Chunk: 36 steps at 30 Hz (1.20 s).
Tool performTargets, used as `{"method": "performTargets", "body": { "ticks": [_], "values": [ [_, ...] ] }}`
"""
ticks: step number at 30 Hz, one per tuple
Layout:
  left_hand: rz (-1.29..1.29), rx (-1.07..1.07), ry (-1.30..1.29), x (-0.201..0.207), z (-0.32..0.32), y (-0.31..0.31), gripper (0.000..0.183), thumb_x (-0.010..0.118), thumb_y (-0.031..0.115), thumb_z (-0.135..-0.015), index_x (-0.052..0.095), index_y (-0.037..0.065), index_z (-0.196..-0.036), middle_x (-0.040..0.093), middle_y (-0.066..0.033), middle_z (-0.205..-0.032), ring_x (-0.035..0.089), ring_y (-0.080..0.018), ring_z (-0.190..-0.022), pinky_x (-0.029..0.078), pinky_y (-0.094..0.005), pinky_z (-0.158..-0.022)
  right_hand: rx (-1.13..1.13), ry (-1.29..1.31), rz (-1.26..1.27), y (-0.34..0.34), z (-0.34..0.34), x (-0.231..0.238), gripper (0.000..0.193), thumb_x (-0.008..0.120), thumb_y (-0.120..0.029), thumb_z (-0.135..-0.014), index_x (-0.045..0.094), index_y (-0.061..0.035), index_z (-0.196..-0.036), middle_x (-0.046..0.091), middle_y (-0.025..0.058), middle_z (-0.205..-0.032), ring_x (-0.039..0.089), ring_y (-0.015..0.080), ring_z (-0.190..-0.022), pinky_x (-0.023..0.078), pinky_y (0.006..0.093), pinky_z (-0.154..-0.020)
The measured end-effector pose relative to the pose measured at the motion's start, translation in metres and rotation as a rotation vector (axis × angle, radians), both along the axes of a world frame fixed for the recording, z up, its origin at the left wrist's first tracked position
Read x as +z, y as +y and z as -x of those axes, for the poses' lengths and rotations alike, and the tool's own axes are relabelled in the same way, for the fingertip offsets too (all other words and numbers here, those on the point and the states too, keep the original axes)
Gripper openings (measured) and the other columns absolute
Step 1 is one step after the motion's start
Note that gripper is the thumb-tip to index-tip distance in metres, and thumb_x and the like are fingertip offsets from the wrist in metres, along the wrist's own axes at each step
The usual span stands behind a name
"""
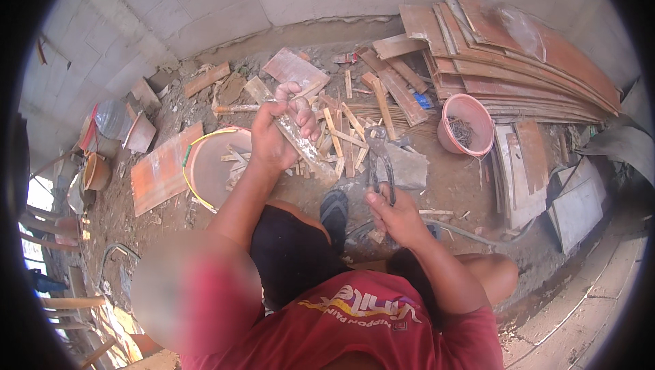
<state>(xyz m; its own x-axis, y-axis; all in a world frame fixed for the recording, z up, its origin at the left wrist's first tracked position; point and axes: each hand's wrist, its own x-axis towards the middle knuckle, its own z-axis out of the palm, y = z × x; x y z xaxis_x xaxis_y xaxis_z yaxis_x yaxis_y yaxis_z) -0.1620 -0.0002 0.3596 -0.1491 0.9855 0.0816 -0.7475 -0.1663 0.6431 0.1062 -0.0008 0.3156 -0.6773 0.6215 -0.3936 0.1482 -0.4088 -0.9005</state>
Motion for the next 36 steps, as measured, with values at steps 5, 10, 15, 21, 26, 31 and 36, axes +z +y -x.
{"method": "performTargets", "body": {
  "ticks": [5,10,15,21,26,31,36],
  "values": [
    [-0.055,0.041,0.129,-0.006,-0.012,0.007,0.027,0.04,0.025,-0.091,0.04,0.011,-0.114,0.052,-0.0095,-0.076,0.052,-0.0227,-0.071,0.045,-0.0393,-0.074,-0.177,0.344,0.267,-0.004,0.04,0.01,0.029,0.057,-0.032,-0.098,0.046,-0.0099,-0.083,0.042,0.0,-0.063,0.041,0.01,-0.044,0.039,0.0279,-0.043],
    [-0.028,0.065,0.262,-0.019,0.002,0.003,0.024,0.04,0.027,-0.095,0.04,0.011,-0.113,0.055,-0.0115,-0.079,0.055,-0.0236,-0.074,0.046,-0.0378,-0.075,-0.219,0.352,0.28,0.012,0.045,0.013,0.024,0.06,-0.028,-0.097,0.047,-0.0099,-0.086,0.043,-0.0008,-0.064,0.042,0.0095,-0.044,0.04,0.0274,-0.043],
    [0.043,-0.015,0.631,-0.003,0.013,0.002,0.052,0.051,0.03,-0.097,0.033,0.003,-0.138,0.062,-0.0157,-0.102,0.059,-0.0218,-0.094,0.047,-0.0347,-0.087,-0.234,0.286,0.182,0.031,0.047,0.005,0.024,0.066,-0.026,-0.093,0.054,-0.0058,-0.092,0.044,-0.0023,-0.062,0.042,0.0077,-0.046,0.038,0.025,-0.042],
    [0.141,0.321,1.482,-0.023,0.06,0.003,0.064,0.064,0.036,-0.09,0.043,0.004,-0.141,0.059,-0.0173,-0.127,0.053,-0.0284,-0.122,0.04,-0.0401,-0.105,-0.018,-0.209,-0.208,0.112,0.002,-0.021,0.025,0.069,-0.027,-0.09,0.06,-0.0047,-0.09,0.046,-0.0014,-0.055,0.042,0.009,-0.045,0.035,0.0275,-0.044],
    [0.249,-0.637,1.609,-0.138,0.021,0.02,0.043,0.059,0.033,-0.093,0.058,0.001,-0.122,0.066,-0.0164,-0.11,0.063,-0.0268,-0.105,0.048,-0.0394,-0.09,0.197,-0.401,-0.202,0.145,0.017,-0.066,0.029,0.069,-0.032,-0.09,0.061,-0.0041,-0.088,0.047,0.0,-0.056,0.044,0.0105,-0.047,0.036,0.029,-0.047],
    [0.6,-0.834,1.031,-0.256,0.007,0.036,0.034,0.049,0.035,-0.099,0.055,0.002,-0.105,0.058,-0.0066,-0.075,0.058,-0.0151,-0.061,0.048,-0.0307,-0.055,-0.071,-0.666,-0.694,0.164,0.004,-0.162,0.026,0.066,-0.026,-0.088,0.059,-0.0017,-0.092,0.049,0.0042,-0.062,0.051,0.0167,-0.058,0.043,0.0321,-0.057],
    [0.813,-0.728,0.734,-0.329,-0.03,0.015,0.033,0.044,0.036,-0.101,0.049,0.005,-0.111,0.055,-0.0054,-0.073,0.053,-0.0136,-0.054,0.045,-0.0289,-0.047,-0.148,-0.714,-0.488,0.112,-0.024,-0.201,0.028,0.062,-0.021,-0.085,0.056,0.0003,-0.102,0.055,0.0135,-0.069,0.058,0.0266,-0.067,0.047,0.0381,-0.068]
  ]
}}
